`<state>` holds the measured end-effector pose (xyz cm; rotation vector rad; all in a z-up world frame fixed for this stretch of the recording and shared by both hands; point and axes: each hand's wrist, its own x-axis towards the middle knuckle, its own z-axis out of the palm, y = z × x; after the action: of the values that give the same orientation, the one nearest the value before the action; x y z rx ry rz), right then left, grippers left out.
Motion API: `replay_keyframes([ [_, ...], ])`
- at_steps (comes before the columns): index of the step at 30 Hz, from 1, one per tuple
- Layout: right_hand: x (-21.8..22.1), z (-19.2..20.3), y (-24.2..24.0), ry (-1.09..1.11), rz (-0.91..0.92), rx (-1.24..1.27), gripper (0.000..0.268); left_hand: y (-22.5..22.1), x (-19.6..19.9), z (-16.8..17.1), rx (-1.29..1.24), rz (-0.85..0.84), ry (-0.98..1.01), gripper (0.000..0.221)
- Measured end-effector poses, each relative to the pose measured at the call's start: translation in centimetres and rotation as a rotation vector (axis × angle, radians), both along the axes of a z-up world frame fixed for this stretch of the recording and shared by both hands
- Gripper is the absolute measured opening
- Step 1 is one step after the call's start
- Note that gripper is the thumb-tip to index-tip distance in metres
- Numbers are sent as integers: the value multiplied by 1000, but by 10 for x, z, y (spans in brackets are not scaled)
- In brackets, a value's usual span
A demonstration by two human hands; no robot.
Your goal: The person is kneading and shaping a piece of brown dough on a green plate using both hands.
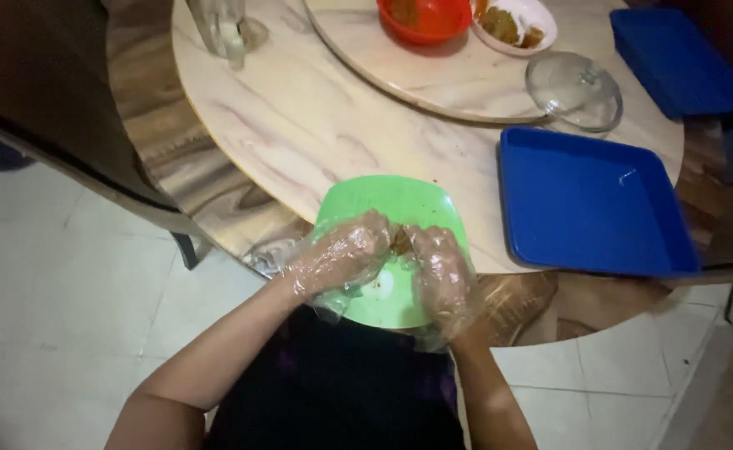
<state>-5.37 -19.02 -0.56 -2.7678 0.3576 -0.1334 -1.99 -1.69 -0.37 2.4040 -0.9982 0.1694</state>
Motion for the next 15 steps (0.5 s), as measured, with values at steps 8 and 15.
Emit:
replay_keyframes([
  [8,17,-21,-57,-219,511,225,19,9,55,-74,-239,-243,-29,17],
  [15,-34,42,-50,-272,452,342,45,38,10,-22,-15,164,146,36],
])
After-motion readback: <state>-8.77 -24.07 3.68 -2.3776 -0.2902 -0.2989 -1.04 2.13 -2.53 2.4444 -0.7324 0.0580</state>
